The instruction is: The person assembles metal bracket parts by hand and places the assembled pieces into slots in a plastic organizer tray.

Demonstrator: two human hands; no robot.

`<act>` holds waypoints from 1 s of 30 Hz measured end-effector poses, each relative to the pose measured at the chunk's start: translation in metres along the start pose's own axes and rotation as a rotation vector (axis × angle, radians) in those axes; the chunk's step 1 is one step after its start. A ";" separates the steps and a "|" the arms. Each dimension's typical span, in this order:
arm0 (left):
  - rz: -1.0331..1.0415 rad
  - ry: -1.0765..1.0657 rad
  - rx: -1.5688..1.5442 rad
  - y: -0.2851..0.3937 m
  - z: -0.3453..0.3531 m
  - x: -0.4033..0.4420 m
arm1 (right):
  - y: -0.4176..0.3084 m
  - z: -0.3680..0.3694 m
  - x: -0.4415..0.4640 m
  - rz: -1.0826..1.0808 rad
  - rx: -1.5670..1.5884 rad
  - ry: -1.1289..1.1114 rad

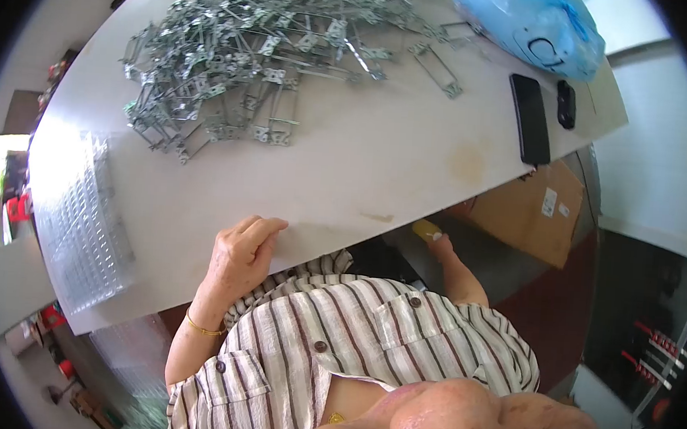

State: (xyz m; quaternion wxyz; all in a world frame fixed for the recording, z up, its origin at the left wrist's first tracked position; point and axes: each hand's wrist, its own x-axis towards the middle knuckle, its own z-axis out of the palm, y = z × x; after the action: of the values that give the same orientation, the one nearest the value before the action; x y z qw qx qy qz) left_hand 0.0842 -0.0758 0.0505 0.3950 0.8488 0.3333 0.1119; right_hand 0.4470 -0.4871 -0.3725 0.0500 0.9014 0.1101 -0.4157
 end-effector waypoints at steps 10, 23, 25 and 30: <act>-0.004 0.036 0.034 -0.005 0.006 0.014 | -0.009 0.015 -0.006 0.090 0.100 -0.023; -0.045 -0.059 0.117 -0.006 -0.005 0.017 | 0.002 0.010 -0.055 0.154 0.053 0.033; -0.062 -0.055 0.102 -0.005 -0.006 0.018 | -0.005 0.003 -0.056 0.135 -0.110 0.072; -0.084 -0.028 0.123 -0.008 -0.003 0.017 | 0.011 0.020 -0.022 -0.263 0.015 0.091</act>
State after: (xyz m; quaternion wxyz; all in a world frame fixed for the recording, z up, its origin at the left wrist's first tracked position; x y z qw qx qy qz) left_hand 0.0911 -0.0591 0.0454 0.3510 0.8581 0.3694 0.0627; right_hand 0.4205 -0.5047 -0.3688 -0.0166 0.8975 0.2262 -0.3783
